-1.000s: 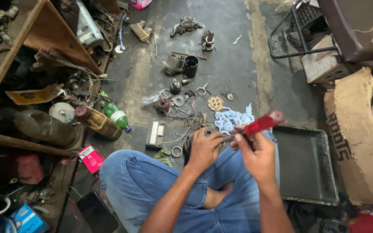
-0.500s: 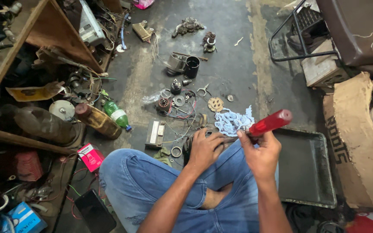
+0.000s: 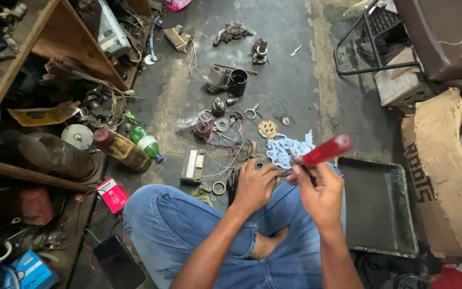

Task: The person sits on the workshop floor and disassembles a small electric starter motor, pulling off its end cap and gear housing by hand and setting parts on the floor. They then use a red-handled screwdriver to work on the motor housing and reassemble the components, holding the housing in one hand while turning the screwdriver with the other.

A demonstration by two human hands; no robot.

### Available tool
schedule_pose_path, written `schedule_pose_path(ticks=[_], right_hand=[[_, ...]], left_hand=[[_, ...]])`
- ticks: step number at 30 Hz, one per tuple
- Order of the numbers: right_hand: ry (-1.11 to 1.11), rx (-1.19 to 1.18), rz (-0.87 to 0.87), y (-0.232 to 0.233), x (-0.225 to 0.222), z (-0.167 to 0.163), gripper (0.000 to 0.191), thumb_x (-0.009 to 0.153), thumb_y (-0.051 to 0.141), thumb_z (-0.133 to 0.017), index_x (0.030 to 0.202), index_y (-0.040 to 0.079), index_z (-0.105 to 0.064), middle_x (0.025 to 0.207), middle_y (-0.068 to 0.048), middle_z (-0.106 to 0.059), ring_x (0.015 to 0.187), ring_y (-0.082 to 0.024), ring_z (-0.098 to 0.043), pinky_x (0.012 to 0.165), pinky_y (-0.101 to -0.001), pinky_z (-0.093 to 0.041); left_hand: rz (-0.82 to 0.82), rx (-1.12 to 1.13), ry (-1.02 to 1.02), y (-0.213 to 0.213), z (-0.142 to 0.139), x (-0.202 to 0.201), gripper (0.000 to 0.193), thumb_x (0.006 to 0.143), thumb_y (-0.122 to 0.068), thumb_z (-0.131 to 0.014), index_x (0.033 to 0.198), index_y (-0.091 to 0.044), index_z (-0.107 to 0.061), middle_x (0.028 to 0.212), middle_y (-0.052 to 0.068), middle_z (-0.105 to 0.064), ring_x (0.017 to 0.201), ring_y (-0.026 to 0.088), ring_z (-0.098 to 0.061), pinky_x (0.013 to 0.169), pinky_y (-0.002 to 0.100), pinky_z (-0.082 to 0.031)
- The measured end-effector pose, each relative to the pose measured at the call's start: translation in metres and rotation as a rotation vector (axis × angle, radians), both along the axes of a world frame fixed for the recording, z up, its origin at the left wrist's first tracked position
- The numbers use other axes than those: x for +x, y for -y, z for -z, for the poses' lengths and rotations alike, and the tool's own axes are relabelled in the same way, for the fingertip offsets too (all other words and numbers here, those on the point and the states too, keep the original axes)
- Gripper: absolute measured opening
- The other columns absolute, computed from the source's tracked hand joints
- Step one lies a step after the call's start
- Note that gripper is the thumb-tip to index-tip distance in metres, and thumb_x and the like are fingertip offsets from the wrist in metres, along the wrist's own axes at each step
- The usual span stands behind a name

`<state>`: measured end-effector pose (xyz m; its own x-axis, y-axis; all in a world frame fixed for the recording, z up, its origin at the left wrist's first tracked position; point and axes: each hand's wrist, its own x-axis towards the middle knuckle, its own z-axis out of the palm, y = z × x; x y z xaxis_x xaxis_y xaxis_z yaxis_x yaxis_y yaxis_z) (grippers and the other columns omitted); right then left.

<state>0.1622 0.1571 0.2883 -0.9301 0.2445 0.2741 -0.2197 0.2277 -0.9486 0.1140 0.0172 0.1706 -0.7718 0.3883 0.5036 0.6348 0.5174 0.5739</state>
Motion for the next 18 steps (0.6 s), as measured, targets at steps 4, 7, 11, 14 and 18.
schedule_pose_path(ticks=[4, 7, 11, 14, 18], right_hand=[[0.021, 0.078, 0.167, -0.0051, -0.005, 0.0064, 0.021, 0.09, 0.0, -0.077, 0.105, -0.007, -0.064, 0.09, -0.008, -0.071, 0.073, -0.011, -0.067, 0.064, -0.0278, -0.058], [0.046, -0.021, 0.121, -0.0093, -0.0065, 0.0092, 0.023, 0.09, -0.001, -0.077, 0.108, -0.006, -0.063, 0.091, -0.008, -0.071, 0.074, -0.011, -0.068, 0.066, -0.0277, -0.058], [0.023, -0.101, -0.011, -0.0097, -0.0021, 0.0085, 0.025, 0.093, 0.0, -0.07, 0.117, -0.005, -0.064, 0.1, -0.007, -0.074, 0.081, -0.01, -0.07, 0.072, -0.0263, -0.06], [-0.003, -0.048, -0.038, -0.0077, 0.0003, 0.0066, 0.023, 0.098, 0.001, -0.065, 0.12, -0.005, -0.066, 0.103, -0.007, -0.075, 0.083, -0.01, -0.071, 0.072, -0.0256, -0.061], [0.044, 0.067, 0.094, -0.0062, 0.0018, 0.0059, 0.018, 0.096, 0.001, -0.072, 0.113, -0.005, -0.07, 0.085, -0.008, -0.073, 0.071, -0.01, -0.07, 0.064, -0.0251, -0.058]], left_hand=[[-0.001, 0.024, 0.01, -0.0008, 0.0023, -0.0011, 0.022, 0.085, -0.021, -0.074, 0.105, -0.013, -0.076, 0.119, -0.002, -0.069, 0.115, 0.035, -0.054, 0.101, 0.052, -0.041], [-0.019, 0.019, -0.014, -0.0024, 0.0053, -0.0031, 0.018, 0.086, -0.023, -0.074, 0.102, -0.014, -0.076, 0.118, -0.002, -0.07, 0.116, 0.035, -0.054, 0.102, 0.052, -0.041], [-0.018, 0.011, -0.022, -0.0025, 0.007, -0.0035, 0.016, 0.087, -0.022, -0.074, 0.101, -0.016, -0.077, 0.118, -0.003, -0.07, 0.116, 0.036, -0.055, 0.102, 0.052, -0.041], [-0.018, 0.014, -0.01, -0.0014, 0.0061, -0.0045, 0.018, 0.088, -0.022, -0.073, 0.104, -0.016, -0.077, 0.118, -0.003, -0.07, 0.116, 0.036, -0.055, 0.102, 0.051, -0.041], [-0.008, 0.055, -0.02, -0.0011, 0.0052, -0.0026, 0.023, 0.088, -0.021, -0.073, 0.11, -0.018, -0.078, 0.117, -0.003, -0.07, 0.117, 0.036, -0.055, 0.101, 0.052, -0.042]])
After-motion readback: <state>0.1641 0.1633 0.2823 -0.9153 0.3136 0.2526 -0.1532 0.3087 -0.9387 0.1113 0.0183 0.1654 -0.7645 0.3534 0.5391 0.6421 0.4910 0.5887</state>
